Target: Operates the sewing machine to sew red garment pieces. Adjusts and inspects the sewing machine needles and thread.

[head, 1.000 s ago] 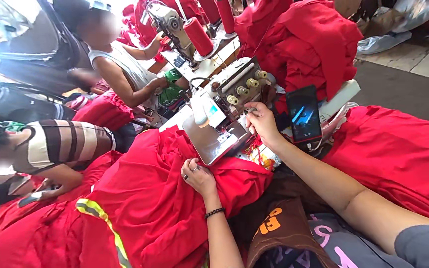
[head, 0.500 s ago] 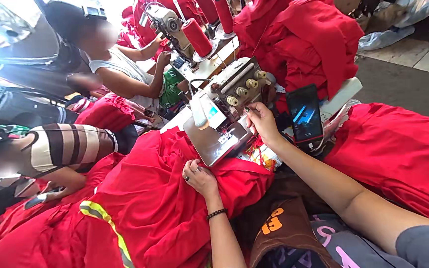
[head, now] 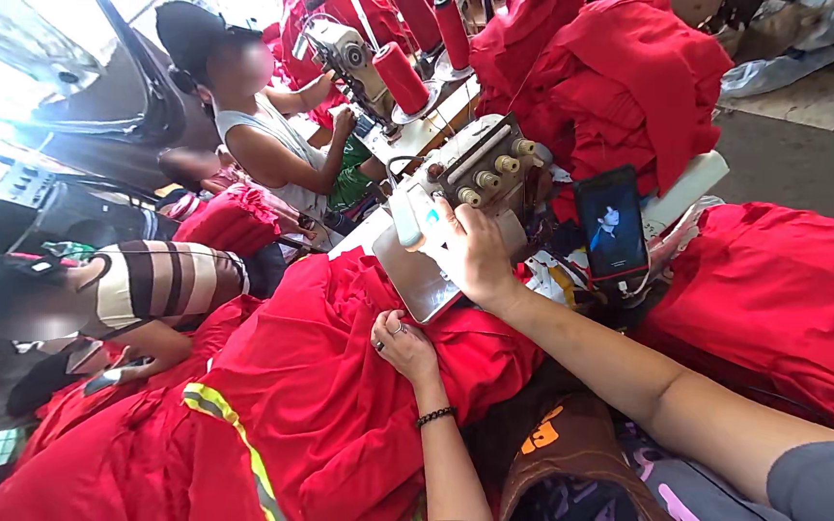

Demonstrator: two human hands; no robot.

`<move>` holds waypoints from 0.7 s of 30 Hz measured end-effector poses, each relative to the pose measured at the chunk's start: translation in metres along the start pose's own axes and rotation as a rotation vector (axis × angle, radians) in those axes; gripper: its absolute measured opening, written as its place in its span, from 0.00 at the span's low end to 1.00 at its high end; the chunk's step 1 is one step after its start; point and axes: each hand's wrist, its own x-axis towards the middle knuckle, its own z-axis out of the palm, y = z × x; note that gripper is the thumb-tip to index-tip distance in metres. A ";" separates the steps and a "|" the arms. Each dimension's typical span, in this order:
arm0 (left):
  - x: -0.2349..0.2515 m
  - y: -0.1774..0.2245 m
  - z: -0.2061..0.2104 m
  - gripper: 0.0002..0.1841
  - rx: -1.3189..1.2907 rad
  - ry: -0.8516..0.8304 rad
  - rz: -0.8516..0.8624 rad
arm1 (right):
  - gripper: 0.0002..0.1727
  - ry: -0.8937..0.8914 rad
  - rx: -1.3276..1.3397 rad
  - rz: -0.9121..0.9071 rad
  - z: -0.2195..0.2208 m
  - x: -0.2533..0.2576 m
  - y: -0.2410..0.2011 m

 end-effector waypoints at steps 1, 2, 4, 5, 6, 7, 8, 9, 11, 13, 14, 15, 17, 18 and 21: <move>0.000 0.000 0.000 0.12 -0.005 -0.008 -0.003 | 0.41 0.017 0.019 0.019 0.005 -0.002 -0.002; 0.001 0.001 -0.001 0.12 -0.010 -0.016 -0.003 | 0.41 0.044 0.050 0.039 0.011 -0.005 -0.002; 0.001 0.001 -0.001 0.12 -0.013 -0.012 -0.001 | 0.39 0.106 0.112 0.068 0.022 -0.011 0.000; 0.001 0.001 -0.001 0.12 -0.013 -0.004 -0.001 | 0.38 0.133 0.132 0.078 0.025 -0.012 0.000; 0.001 0.001 0.000 0.12 -0.010 0.006 0.000 | 0.38 0.153 0.140 0.083 0.027 -0.013 -0.001; 0.001 0.000 0.001 0.12 -0.001 0.011 0.002 | 0.37 0.168 0.141 0.082 0.028 -0.013 -0.002; 0.000 0.000 0.001 0.12 0.003 0.013 0.001 | 0.37 0.188 0.141 0.072 0.028 -0.015 -0.003; 0.000 0.001 0.001 0.12 0.002 0.013 0.001 | 0.36 0.215 0.146 0.045 0.028 -0.016 -0.004; 0.000 0.000 0.001 0.12 0.007 0.014 0.005 | 0.31 0.258 0.142 -0.011 0.029 -0.021 -0.006; -0.001 -0.001 0.002 0.12 0.002 0.013 0.017 | 0.21 0.266 0.114 -0.063 0.029 -0.027 -0.006; 0.000 -0.001 0.002 0.12 0.002 0.014 0.023 | 0.17 0.252 0.103 -0.097 0.027 -0.029 -0.005; 0.000 -0.001 0.002 0.12 0.003 0.012 0.022 | 0.13 0.224 0.105 -0.140 0.024 -0.033 -0.004; 0.001 0.001 0.001 0.12 0.009 0.002 0.013 | 0.10 0.130 0.147 -0.219 0.018 -0.039 -0.003; 0.001 0.001 0.001 0.12 0.016 0.004 0.009 | 0.13 0.071 0.176 -0.234 0.015 -0.042 -0.002; 0.001 0.001 0.003 0.11 0.035 0.012 0.005 | 0.24 -0.049 0.186 -0.239 0.011 -0.045 -0.001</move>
